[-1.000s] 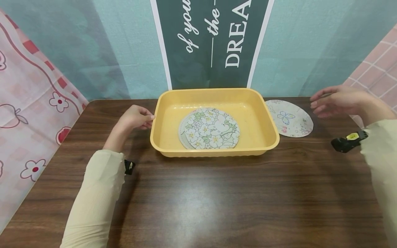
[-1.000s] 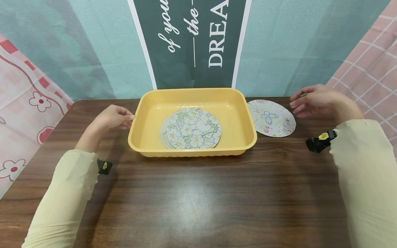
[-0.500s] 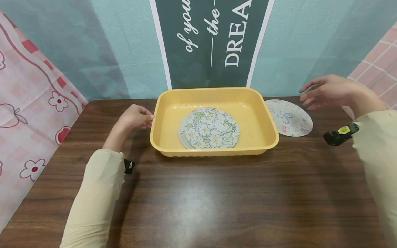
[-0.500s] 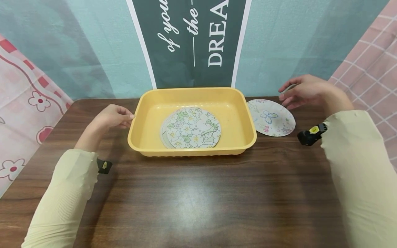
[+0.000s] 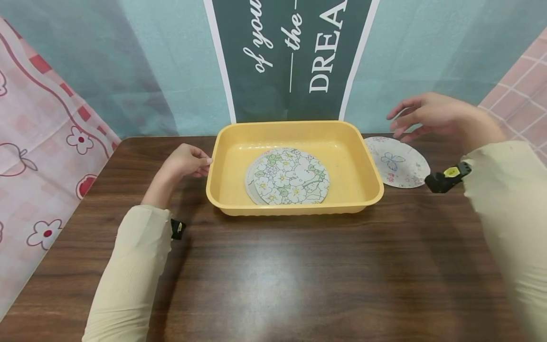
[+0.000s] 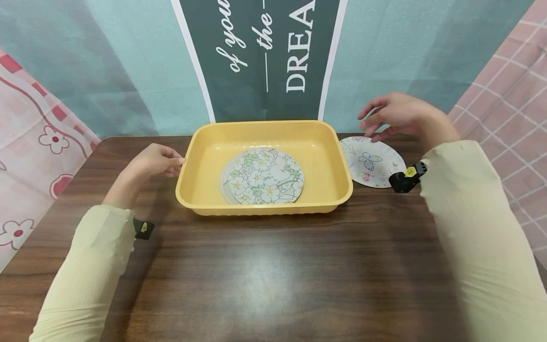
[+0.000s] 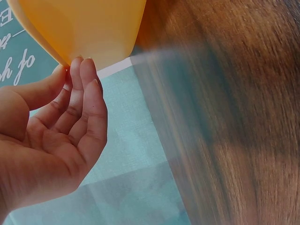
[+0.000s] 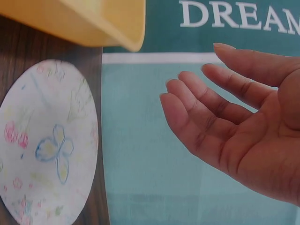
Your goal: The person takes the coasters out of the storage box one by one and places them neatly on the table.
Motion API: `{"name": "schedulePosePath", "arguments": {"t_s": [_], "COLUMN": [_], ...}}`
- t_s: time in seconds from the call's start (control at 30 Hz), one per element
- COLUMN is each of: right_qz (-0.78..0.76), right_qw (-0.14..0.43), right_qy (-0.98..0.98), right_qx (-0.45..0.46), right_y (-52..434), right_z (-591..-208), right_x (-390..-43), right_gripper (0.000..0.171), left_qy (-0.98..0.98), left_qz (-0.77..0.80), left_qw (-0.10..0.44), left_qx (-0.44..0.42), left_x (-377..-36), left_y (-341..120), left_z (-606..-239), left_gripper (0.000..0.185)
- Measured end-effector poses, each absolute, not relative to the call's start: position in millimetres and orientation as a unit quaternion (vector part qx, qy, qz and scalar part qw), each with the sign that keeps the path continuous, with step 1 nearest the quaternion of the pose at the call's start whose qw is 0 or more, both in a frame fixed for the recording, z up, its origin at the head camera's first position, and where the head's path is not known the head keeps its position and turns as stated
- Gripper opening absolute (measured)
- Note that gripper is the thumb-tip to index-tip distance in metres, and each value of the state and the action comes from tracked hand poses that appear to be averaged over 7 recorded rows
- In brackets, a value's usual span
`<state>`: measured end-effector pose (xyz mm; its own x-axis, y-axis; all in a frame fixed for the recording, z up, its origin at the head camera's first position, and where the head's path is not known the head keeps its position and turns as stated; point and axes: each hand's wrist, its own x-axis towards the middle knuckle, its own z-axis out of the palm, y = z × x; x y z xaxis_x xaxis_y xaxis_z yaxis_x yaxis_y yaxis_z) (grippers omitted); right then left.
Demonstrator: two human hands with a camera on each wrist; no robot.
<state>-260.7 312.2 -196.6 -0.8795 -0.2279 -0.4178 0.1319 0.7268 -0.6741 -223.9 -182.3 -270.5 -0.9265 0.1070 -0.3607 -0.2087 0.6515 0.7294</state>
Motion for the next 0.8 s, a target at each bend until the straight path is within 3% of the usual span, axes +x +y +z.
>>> {"name": "schedulePosePath", "arguments": {"t_s": [0.8], "right_qz": [-0.431], "right_qw": [0.222], "right_qy": [0.871], "right_qx": [-0.08], "right_y": [249.8], "right_z": [-217.3], "right_x": [-253.6], "right_gripper": [0.039], "left_qy": [0.899], "left_qz": [0.407], "left_qw": [0.162], "left_qx": [-0.016], "left_x": [-218.3], "left_y": [-181.7], "left_z": [-286.8], "left_gripper": [0.027]}}
